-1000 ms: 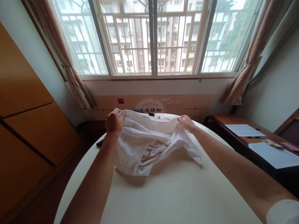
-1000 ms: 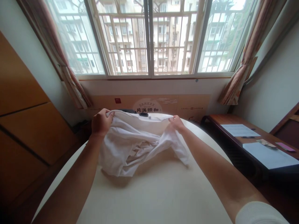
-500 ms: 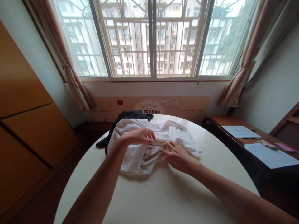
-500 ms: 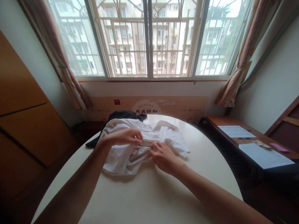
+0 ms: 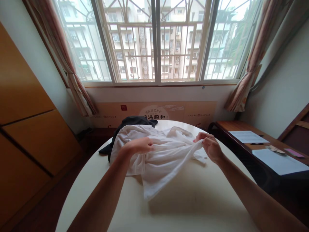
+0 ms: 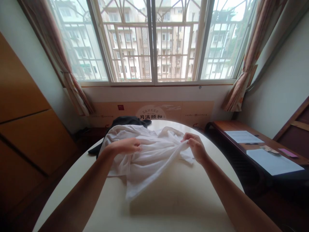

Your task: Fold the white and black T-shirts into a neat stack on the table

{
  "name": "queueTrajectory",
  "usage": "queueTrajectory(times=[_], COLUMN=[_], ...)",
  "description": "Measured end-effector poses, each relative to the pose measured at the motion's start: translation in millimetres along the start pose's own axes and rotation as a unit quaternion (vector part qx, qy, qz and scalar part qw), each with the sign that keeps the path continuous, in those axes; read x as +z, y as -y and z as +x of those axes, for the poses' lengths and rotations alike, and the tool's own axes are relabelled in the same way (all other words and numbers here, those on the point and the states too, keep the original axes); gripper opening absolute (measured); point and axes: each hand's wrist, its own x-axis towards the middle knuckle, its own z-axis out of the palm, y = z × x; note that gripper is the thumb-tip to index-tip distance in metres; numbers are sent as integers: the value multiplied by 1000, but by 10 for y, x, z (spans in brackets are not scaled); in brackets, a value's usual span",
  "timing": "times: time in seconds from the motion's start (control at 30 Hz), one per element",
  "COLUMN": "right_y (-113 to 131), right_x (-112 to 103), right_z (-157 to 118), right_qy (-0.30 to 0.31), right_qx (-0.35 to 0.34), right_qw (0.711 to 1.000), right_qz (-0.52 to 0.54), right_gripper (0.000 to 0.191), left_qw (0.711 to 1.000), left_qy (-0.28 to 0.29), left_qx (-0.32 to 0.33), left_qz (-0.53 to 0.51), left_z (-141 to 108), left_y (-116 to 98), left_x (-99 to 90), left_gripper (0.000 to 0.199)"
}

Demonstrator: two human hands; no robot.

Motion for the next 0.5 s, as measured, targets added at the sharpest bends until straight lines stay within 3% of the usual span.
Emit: queueTrajectory(times=[0.07,0.17,0.27,0.3,0.33,0.37,0.43,0.5], right_y=[12,92,128,107,67,10,-135,-291], right_x=[-51,-53,-13,-2,6,8,-3,-25], right_z=[-15,-111,-205,-211,-198,-167,-70,27], right_qy=[46,175,358,386,379,340,193,62], right_qx=[32,100,207,227,225,198,90,-6], right_qw=[998,977,905,887,889,910,963,974], right_qz=[-23,-64,-103,-113,-122,-131,-165,-218], right_gripper=[20,27,36,40,42,43,39,33], left_qw=[999,996,995,996,997,998,997,988], left_qy=[35,28,7,9,10,2,-54,-132], left_qx=[-35,-61,-51,-43,-35,-28,-14,1], left_qz=[15,51,83,77,65,53,50,79], left_z=[-35,-88,-122,-124,-119,-108,-66,-8], left_y=[17,6,-70,-101,-129,-152,-175,-162], left_x=[-23,-14,-12,-20,-30,-40,-46,-21], left_gripper=[33,21,13,15,17,20,21,20])
